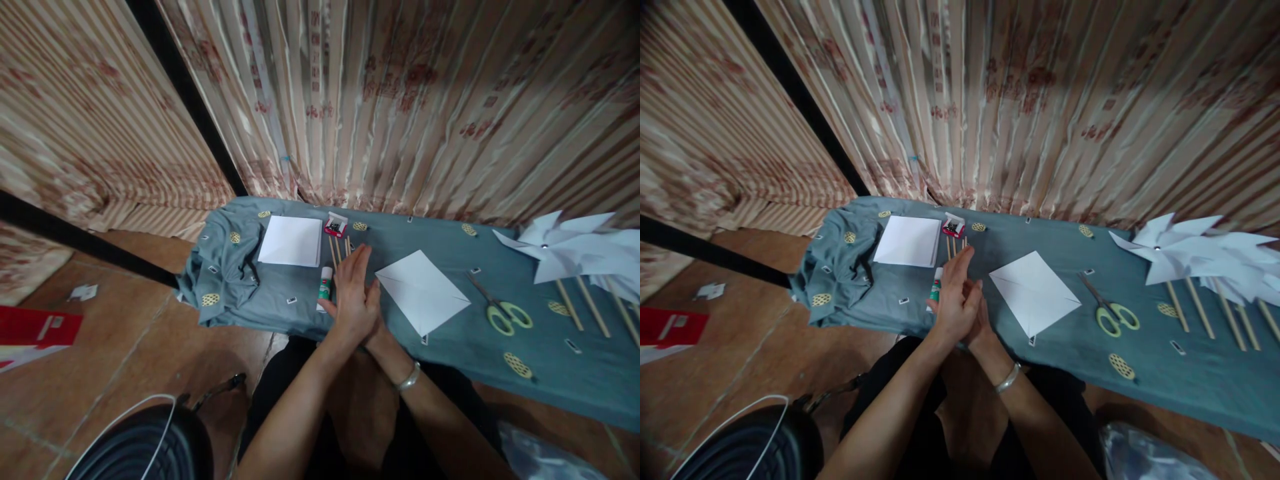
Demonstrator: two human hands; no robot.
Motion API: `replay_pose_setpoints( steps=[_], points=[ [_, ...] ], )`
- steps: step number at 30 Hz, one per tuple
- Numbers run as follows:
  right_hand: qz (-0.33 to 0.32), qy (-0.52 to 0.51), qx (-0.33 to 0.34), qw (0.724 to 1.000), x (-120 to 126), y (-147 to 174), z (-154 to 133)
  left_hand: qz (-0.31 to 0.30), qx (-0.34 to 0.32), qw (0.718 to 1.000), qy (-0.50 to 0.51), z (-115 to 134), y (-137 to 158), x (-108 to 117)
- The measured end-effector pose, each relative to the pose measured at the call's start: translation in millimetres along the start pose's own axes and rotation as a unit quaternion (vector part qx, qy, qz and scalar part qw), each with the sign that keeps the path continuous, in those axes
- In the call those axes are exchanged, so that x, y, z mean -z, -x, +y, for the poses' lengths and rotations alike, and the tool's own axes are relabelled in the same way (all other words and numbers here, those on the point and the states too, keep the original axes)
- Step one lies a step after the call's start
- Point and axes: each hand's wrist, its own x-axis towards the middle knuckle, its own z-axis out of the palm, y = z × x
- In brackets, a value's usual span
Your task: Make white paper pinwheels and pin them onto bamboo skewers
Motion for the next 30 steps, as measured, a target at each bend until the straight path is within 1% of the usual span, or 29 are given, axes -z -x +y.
replay_pose_setpoints(
  steps=[1,3,5,9,11,14,16,18,19,21,22,23,25,27,28,30],
  points=[
    [-0.007,0.062,0.002,0.998,-5,-1,-8,0.011,-0.005,1.0,-0.007,-1,-1,4],
    [-0.016,0.097,0.011,0.995,-10,-3,-20,0.02,-0.017,1.0,-0.016,-4,-2,12],
    [-0.036,0.108,0.012,0.993,-13,-6,-28,0.025,-0.022,0.999,-0.025,-7,-4,20],
    [-0.084,0.112,-0.037,0.989,-12,-9,-39,0.038,-0.015,0.999,-0.031,-17,-7,29],
    [-0.096,0.106,-0.049,0.988,-7,-7,-44,0.047,-0.003,0.999,-0.021,-23,-10,32],
    [-0.09,0.101,-0.052,0.989,11,-4,-49,0.069,0.037,0.997,0.003,-32,-15,38],
    [-0.042,0.067,-0.075,0.994,31,-4,-45,0.071,0.075,0.995,0.012,-36,-17,44],
    [0.008,-0.007,-0.116,0.993,54,-5,-35,0.036,0.105,0.994,0.019,-37,-17,47],
    [0.017,-0.062,-0.137,0.988,67,-5,-27,0.009,0.116,0.993,0.025,-37,-16,48],
    [0.031,-0.182,-0.172,0.968,90,-6,-10,-0.051,0.14,0.986,0.069,-35,-13,45],
    [0.034,-0.238,-0.194,0.951,100,-6,-1,-0.079,0.16,0.978,0.111,-33,-10,42],
    [0.035,-0.297,-0.215,0.93,108,-5,7,-0.106,0.184,0.964,0.161,-31,-8,39],
    [0.035,-0.384,-0.257,0.886,121,-1,20,-0.145,0.237,0.925,0.257,-25,-4,30],
    [0.037,-0.437,-0.286,0.852,129,4,28,-0.157,0.278,0.895,0.31,-18,-1,23],
    [0.036,-0.451,-0.294,0.842,132,7,30,-0.156,0.292,0.888,0.32,-14,-1,20],
    [0.028,-0.465,-0.299,0.832,137,13,33,-0.149,0.306,0.882,0.326,-8,-2,14]
  ],
)
